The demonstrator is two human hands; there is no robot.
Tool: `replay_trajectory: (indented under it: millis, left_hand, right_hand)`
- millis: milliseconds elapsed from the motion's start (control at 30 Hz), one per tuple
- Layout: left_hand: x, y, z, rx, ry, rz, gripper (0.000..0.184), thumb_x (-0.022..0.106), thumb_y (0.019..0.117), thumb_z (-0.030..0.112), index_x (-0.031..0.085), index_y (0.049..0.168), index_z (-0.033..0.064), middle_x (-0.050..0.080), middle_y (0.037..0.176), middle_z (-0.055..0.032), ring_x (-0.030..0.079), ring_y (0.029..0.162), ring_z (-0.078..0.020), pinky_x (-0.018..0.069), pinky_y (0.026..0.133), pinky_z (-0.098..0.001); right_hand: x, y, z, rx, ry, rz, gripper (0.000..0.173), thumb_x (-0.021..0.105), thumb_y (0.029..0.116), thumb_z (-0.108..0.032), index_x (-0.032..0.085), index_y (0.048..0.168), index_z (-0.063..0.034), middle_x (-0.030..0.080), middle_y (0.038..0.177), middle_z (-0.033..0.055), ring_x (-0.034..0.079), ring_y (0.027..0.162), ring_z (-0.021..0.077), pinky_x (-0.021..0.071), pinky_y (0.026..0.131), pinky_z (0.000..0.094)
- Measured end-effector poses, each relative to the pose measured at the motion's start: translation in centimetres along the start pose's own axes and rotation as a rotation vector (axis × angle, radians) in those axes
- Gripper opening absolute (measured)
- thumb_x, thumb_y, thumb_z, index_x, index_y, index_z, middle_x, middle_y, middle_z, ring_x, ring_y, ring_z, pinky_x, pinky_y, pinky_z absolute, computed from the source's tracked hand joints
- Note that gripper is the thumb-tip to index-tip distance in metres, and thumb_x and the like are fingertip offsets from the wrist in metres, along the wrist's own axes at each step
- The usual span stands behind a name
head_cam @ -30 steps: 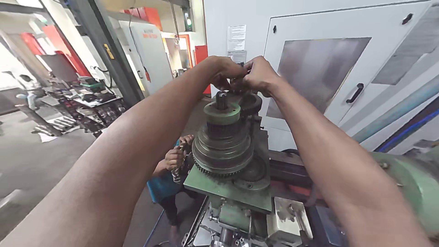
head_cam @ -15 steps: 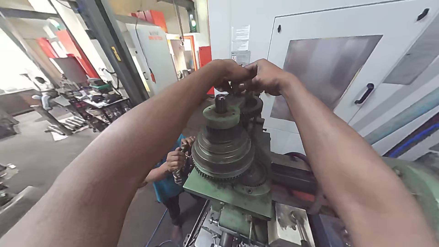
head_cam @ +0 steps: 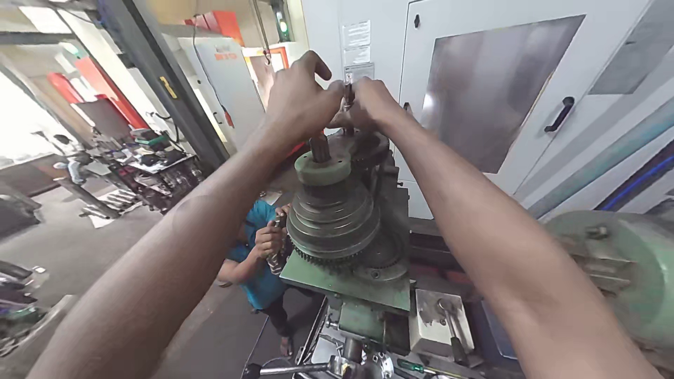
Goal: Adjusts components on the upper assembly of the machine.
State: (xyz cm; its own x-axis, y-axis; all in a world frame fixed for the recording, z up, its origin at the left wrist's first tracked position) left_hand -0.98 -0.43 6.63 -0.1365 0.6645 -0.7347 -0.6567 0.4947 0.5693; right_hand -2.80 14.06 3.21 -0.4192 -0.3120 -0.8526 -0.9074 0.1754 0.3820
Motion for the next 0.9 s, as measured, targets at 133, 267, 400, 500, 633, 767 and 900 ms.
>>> replay_trajectory:
  millis: [133,267,400,500,633,767,900]
  left_hand:
    - [1.8,-1.8,-0.3,0.027,-0.102,0.114,0.047,0.047,0.1034,0.040,0.055,0.138,0.0092,0.068,0.121,-0.0126,0.067,0.108,-0.0270,0.0514,0.095,-0.0529]
    - [1.4,-2.0,-0.5,0.068,-0.090,0.223,0.047,0.042,0.1058,0.041,0.055,0.137,0.0087,0.065,0.122,-0.0132,0.063,0.114,-0.0276,0.0491,0.098,-0.0512]
    - [1.5,-2.1,-0.2,0.067,-0.036,0.216,0.044,0.041,0.1055,0.040,0.057,0.132,0.0089,0.066,0.116,-0.0126,0.063,0.110,-0.0283,0.0487,0.095,-0.0521]
    - [1.5,-2.0,-0.5,0.053,-0.034,0.222,0.042,0.042,0.1054,0.039,0.058,0.130,0.0096,0.068,0.110,-0.0100,0.065,0.106,-0.0257,0.0497,0.094,-0.0504]
    - [1.7,-2.1,-0.5,0.055,-0.052,0.214,0.043,0.043,0.1049,0.039,0.057,0.130,0.0084,0.066,0.113,-0.0125,0.063,0.110,-0.0286,0.0484,0.096,-0.0519]
    - [1.5,-2.2,-0.4,0.048,-0.047,0.207,0.042,0.042,0.1053,0.038,0.057,0.131,0.0085,0.065,0.115,-0.0128,0.063,0.110,-0.0276,0.0482,0.097,-0.0507]
    - [1.5,-2.3,-0.4,0.047,-0.041,0.212,0.042,0.043,0.1044,0.039,0.057,0.130,0.0086,0.065,0.114,-0.0126,0.063,0.109,-0.0279,0.0492,0.094,-0.0508]
  right_hand:
    - [-0.3,0.3,0.1,-0.042,0.014,0.017,0.042,0.081,0.0812,-0.041,0.071,0.098,-0.0044,0.070,0.097,0.0147,0.067,0.093,0.0303,0.0520,0.081,0.0550]
    - [-0.3,0.3,0.3,-0.078,0.122,-0.040,0.029,0.081,0.0832,-0.031,0.071,0.097,-0.0071,0.069,0.091,0.0101,0.066,0.086,0.0241,0.0520,0.079,0.0516]
    - [-0.2,0.4,0.4,-0.143,0.240,-0.075,0.023,0.084,0.0811,-0.022,0.075,0.099,-0.0104,0.071,0.092,0.0064,0.067,0.084,0.0182,0.0544,0.081,0.0467]
    - [0.0,0.6,0.4,-0.182,0.296,-0.108,0.027,0.083,0.0817,-0.022,0.075,0.104,-0.0101,0.072,0.096,0.0068,0.068,0.087,0.0177,0.0560,0.084,0.0459]
    - [0.5,0.6,0.6,-0.245,0.377,-0.143,0.030,0.080,0.0845,-0.015,0.073,0.112,-0.0075,0.073,0.099,0.0071,0.069,0.087,0.0153,0.0578,0.086,0.0412]
    - [0.7,0.3,0.4,-0.268,0.515,-0.194,0.030,0.077,0.0854,-0.004,0.069,0.114,-0.0031,0.071,0.100,0.0069,0.069,0.085,0.0110,0.0594,0.083,0.0321]
    - [1.1,0.5,0.6,-0.264,0.635,-0.303,0.032,0.074,0.0867,0.002,0.068,0.118,-0.0026,0.070,0.103,0.0073,0.068,0.087,0.0116,0.0582,0.081,0.0307]
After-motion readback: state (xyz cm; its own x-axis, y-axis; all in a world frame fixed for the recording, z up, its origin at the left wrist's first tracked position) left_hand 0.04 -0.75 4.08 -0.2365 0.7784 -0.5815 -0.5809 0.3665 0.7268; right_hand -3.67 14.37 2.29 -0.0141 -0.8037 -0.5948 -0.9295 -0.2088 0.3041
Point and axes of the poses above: each hand's wrist, its own y-axis towards the middle knuckle, its own x-axis out of the palm, z = x × y, the point moved 9 cm from there along y, towards the middle knuckle
